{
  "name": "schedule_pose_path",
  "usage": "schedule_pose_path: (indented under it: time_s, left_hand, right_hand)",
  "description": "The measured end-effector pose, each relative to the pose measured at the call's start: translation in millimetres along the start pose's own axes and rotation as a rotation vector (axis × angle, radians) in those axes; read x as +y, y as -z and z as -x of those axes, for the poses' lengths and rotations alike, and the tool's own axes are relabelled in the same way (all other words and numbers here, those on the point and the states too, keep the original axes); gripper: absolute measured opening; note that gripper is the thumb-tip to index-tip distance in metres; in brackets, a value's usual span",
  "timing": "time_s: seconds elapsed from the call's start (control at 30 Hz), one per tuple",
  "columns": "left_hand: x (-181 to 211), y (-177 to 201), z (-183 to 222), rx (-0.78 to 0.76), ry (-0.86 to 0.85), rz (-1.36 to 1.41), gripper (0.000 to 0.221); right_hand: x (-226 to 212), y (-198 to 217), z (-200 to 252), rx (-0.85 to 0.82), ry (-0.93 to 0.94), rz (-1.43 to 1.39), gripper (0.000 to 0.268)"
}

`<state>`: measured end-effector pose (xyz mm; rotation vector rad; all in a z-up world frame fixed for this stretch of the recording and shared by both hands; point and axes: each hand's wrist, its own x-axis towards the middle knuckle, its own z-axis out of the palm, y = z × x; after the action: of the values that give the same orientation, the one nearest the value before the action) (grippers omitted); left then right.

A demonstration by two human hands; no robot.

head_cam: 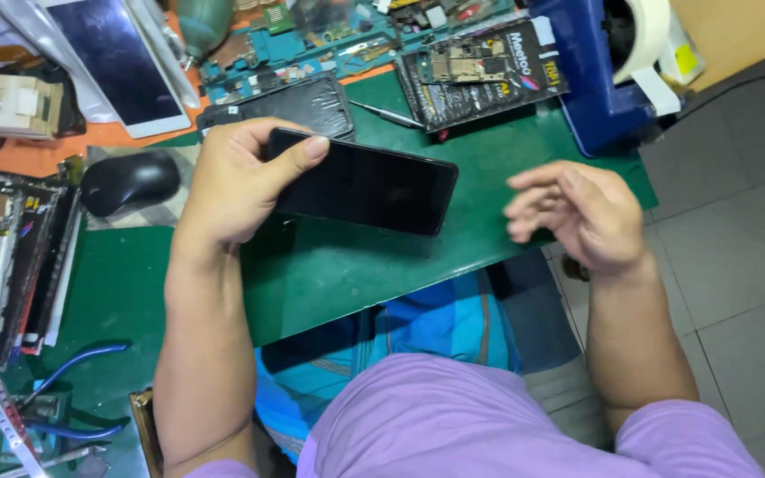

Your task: Reassembling internal components of a smartphone, including connecting ribbon cables and fitting the motherboard.

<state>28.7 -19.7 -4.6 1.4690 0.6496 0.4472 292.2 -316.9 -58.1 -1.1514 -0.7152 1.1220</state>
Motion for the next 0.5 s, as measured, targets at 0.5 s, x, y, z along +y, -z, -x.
schedule_pose_path:
  time_s: [0.5]
  left_hand:
    - [-98.4,-8.6,61.4,0.38,-0.046,0.22,0.016]
  right_hand:
    - [12.0,190.4,4.9,0.621,0.656,0.949,0.053]
